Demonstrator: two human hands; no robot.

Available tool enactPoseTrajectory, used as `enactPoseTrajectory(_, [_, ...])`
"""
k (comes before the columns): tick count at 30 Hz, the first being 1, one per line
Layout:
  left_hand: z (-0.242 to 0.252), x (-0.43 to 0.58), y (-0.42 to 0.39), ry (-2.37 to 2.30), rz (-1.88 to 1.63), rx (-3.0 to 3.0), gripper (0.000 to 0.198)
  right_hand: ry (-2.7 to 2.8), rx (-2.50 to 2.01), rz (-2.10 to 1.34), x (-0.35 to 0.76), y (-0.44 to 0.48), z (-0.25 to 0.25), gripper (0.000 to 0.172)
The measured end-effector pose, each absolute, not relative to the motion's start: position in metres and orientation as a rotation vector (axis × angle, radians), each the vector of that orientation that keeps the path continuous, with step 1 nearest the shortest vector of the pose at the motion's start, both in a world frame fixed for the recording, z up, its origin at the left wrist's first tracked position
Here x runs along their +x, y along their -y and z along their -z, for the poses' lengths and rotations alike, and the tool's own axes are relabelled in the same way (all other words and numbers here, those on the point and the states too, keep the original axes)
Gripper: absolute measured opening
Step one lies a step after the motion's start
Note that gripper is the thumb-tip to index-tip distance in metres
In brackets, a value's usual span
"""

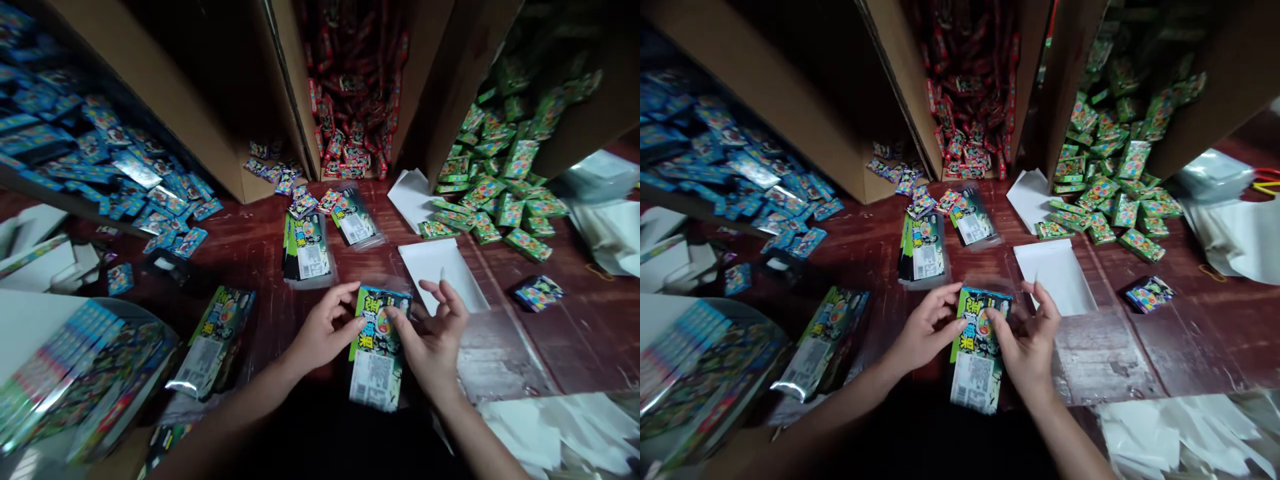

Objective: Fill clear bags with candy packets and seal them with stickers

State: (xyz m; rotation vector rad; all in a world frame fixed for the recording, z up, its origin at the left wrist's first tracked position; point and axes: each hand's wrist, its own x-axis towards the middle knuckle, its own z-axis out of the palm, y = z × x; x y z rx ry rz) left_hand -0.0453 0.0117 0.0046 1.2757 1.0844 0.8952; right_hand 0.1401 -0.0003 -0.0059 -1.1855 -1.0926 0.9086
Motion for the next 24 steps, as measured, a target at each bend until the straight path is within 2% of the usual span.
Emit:
enactPoseTrajectory(4, [-0.002,-0.052,-0.014,-1.042,-0.767,1.304,0.047,1.065,-1.259,-0.921,0.136,0.013,0.020,0.064])
enactPoseTrajectory(7, [-0.003,-0.056,-0.019,-1.072,-0.756,1.359,0.021,1.170,-1.225,-1.054,0.147,0.013,0.024,0.060])
enactPoseTrajectory(9, [-0.005,-0.054,-0.024,-1.074,-0.795,1.383,0.010,1.249,-1.189,-1.096,0.155,0.010,0.023,0.055])
enactPoseTrajectory(12, [-0.006,-0.049,-0.028,-1.073,-0.883,1.291,0.011,1.264,-1.170,-1.088,0.162,0.005,0.020,0.066])
enactPoseTrajectory(16, [-0.009,-0.046,-0.029,-1.106,-0.936,1.257,0.033,1.208,-1.133,-1.188,0.164,0.001,0.014,0.083])
enactPoseTrajectory(20, [-0.018,-0.047,-0.030,-1.118,-0.806,1.360,0.015,1.222,-1.113,-1.242,0.168,-0.002,0.004,0.076])
enactPoseTrajectory(24, [-0.026,-0.043,-0.034,-1.171,-0.769,1.361,0.015,1.220,-1.156,-1.303,0.170,-0.008,-0.007,0.075])
